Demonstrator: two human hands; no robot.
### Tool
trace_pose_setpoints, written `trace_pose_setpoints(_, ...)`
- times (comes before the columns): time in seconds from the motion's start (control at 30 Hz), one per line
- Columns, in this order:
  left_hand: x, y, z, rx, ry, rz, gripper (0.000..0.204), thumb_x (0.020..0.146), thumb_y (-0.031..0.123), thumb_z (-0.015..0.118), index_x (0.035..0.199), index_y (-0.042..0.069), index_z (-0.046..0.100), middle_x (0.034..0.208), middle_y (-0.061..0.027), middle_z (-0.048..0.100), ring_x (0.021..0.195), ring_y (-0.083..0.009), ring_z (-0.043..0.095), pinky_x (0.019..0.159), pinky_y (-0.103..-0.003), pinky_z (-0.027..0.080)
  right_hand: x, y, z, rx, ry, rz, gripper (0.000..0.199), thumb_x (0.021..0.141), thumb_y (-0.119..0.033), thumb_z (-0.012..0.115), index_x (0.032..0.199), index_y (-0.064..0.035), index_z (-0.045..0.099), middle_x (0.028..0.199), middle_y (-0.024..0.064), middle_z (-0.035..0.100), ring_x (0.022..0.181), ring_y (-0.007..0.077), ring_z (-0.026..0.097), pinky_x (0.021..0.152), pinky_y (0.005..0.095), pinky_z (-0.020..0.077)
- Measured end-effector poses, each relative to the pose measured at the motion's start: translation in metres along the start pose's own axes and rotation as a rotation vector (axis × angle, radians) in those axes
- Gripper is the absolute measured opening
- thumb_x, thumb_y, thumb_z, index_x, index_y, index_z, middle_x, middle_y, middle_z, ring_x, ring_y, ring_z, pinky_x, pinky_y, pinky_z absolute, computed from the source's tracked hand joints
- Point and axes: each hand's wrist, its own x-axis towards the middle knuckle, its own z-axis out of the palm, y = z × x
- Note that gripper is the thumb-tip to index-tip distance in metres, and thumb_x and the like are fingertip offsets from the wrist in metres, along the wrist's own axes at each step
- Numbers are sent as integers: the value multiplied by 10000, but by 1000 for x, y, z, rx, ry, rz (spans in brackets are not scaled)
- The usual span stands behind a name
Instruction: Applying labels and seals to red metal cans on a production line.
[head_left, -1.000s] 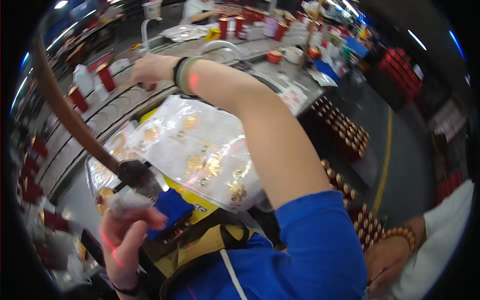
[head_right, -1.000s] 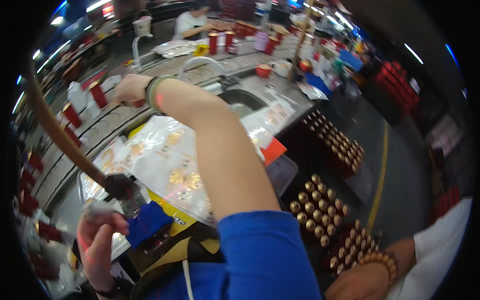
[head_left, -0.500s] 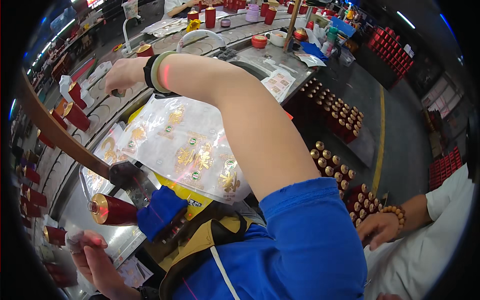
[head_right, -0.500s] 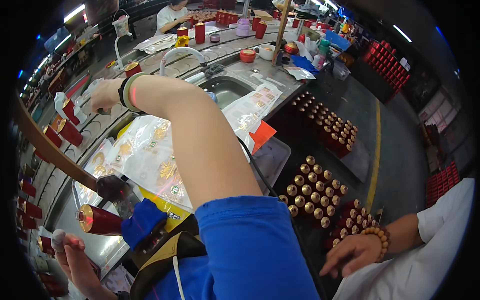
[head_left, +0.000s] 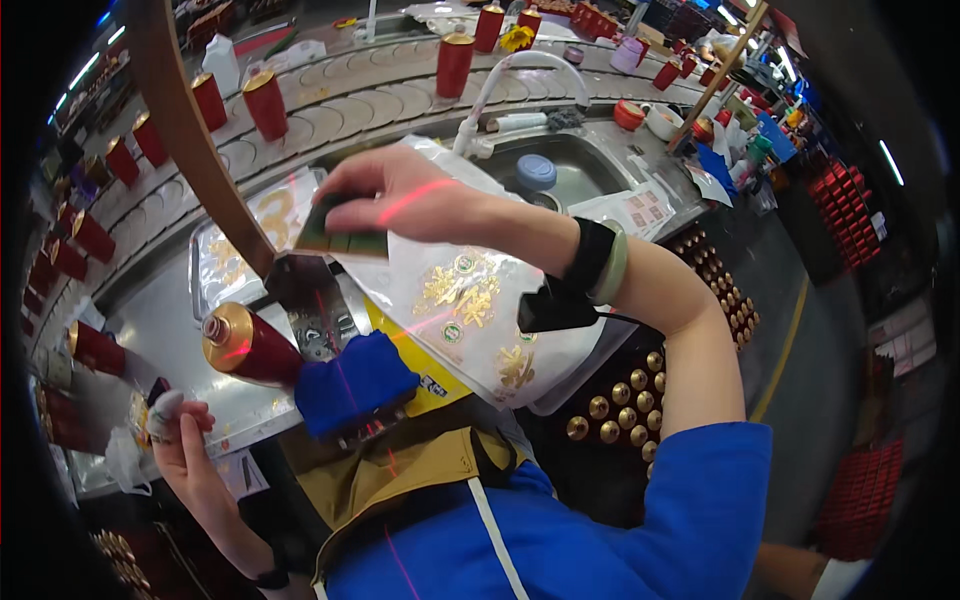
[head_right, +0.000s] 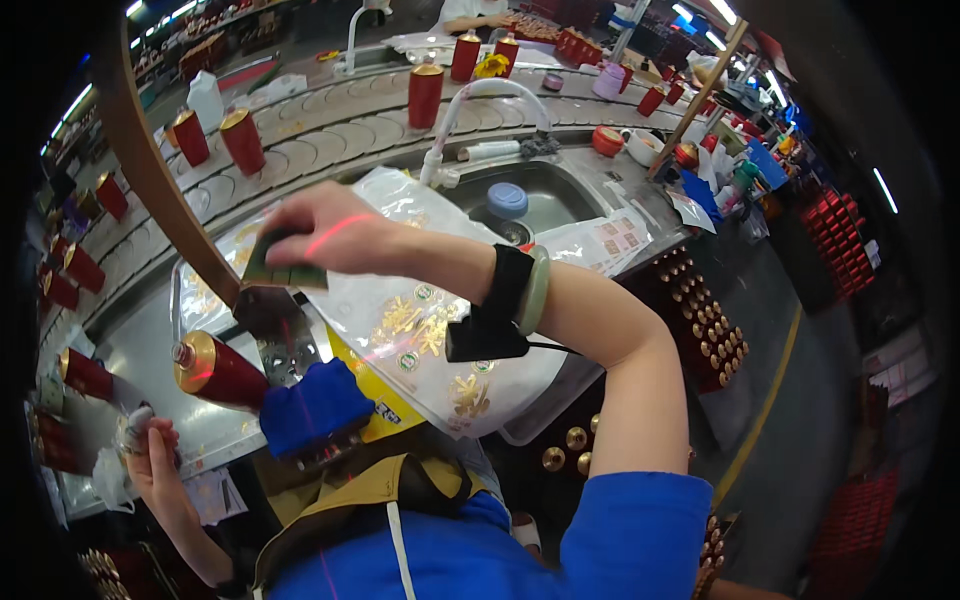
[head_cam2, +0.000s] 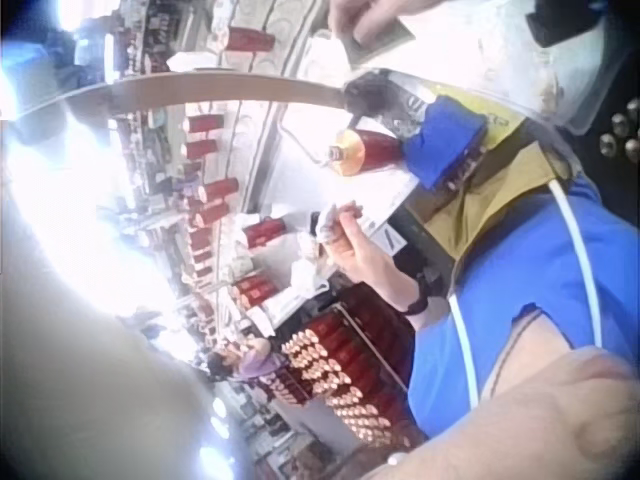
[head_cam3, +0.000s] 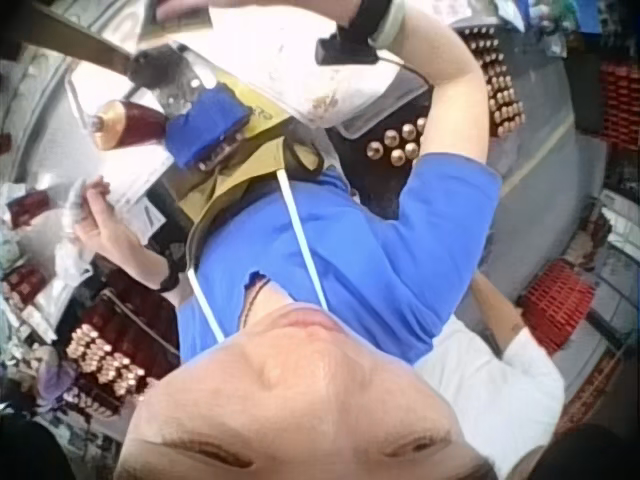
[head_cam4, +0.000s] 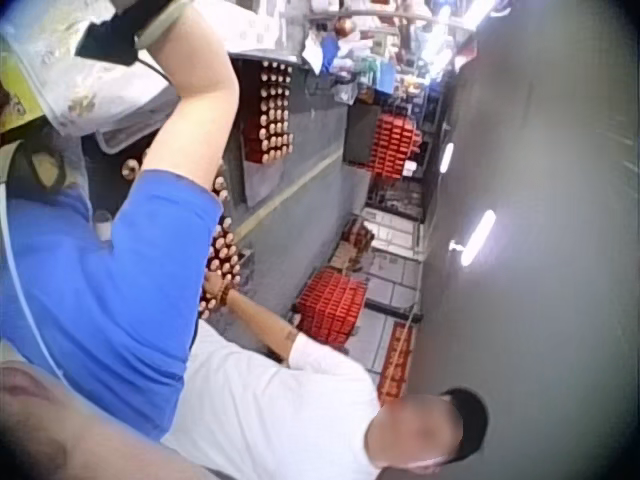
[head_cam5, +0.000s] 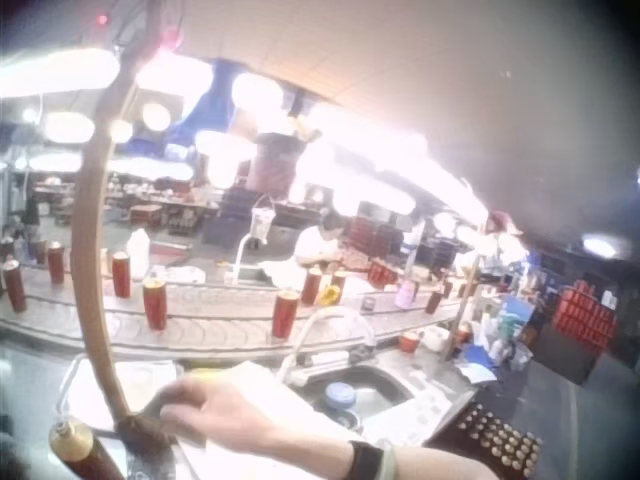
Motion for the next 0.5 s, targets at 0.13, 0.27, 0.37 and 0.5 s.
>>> trace_pose_setpoints(0.13,2,-2,2,-95,41,11,252,1067,87,524,1291,0,601,1078,-71,666,945,-113,567,908,-286,457,4,-53,14,206,-100,-52,270,885,-84,777,1141,-8,742,1092,66,761,1000,108,680,940,272,515)
trace_pose_setpoints(0.27,-1,1,6,-120,74,31,261,1065,104,539,1295,3,608,1080,-75,673,954,-119,579,919,-289,460,38,-81,-32,-69,605,-131,234,955,-106,686,1169,-15,708,1109,83,750,994,158,689,898,302,542)
trace_pose_setpoints(0.37,-4,-3,4,-80,84,42,260,1063,113,549,1286,-3,615,1074,-77,683,944,-123,585,913,-286,461,42,-91,-28,1,691,-451,294,1056,-192,574,1290,-22,631,1216,99,712,1072,185,669,925,307,538)
trace_pose_setpoints(0.5,-4,-16,-8,-81,74,-4,281,1065,100,543,1311,-15,613,1097,-79,693,943,-121,596,916,-278,470,19,-92,-14,-648,614,-453,367,1009,-142,641,1356,-31,607,1304,141,666,1188,209,629,1038,316,496)
